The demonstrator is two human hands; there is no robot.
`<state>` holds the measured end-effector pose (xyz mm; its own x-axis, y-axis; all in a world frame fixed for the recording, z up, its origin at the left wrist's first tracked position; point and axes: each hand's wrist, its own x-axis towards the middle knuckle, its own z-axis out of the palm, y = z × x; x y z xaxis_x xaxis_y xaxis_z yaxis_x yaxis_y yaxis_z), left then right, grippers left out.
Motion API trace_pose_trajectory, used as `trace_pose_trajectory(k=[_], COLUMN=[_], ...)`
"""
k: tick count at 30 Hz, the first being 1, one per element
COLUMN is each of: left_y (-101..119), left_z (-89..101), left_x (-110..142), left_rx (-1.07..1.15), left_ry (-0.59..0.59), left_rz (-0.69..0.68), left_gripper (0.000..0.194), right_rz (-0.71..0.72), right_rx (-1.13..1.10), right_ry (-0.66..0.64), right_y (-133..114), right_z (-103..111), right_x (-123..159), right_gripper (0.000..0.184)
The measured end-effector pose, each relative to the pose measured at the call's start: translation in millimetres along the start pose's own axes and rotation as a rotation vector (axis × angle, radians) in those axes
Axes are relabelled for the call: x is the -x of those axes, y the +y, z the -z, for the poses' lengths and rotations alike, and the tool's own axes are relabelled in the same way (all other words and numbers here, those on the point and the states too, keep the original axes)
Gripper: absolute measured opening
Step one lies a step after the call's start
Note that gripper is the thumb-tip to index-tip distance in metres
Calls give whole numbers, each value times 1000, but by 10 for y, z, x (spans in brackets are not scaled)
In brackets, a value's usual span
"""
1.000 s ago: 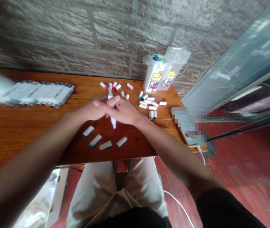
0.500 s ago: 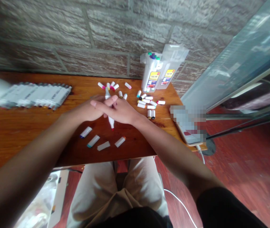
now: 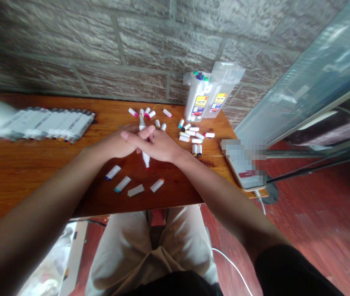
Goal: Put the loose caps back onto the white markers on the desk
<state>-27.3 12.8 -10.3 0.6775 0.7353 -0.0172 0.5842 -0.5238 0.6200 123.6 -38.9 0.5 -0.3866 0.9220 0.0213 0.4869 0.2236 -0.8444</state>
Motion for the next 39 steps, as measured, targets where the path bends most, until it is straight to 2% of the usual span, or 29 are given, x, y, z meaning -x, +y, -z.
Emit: trace_pose_trajectory(k=[15, 22, 25, 39], left_y=[25, -70, -95, -12], left_z=[9, -14, -22, 6], left_x=[12, 4, -3, 24], left_rx=[34, 66, 72, 71], left_ry=[-39, -35, -32, -34], left_rz=[1, -23, -60, -38], left_gripper=[66, 61, 60, 66], right_rz=[46, -17, 0, 14], right_rx=[13, -8, -23, -3], right_ry=[49, 46, 51, 51], right_y=[32, -15, -33, -6], right_z=[-18, -15, -11, -23], right_x=[-5, 12, 19, 6], right_gripper=[58, 58, 57, 55])
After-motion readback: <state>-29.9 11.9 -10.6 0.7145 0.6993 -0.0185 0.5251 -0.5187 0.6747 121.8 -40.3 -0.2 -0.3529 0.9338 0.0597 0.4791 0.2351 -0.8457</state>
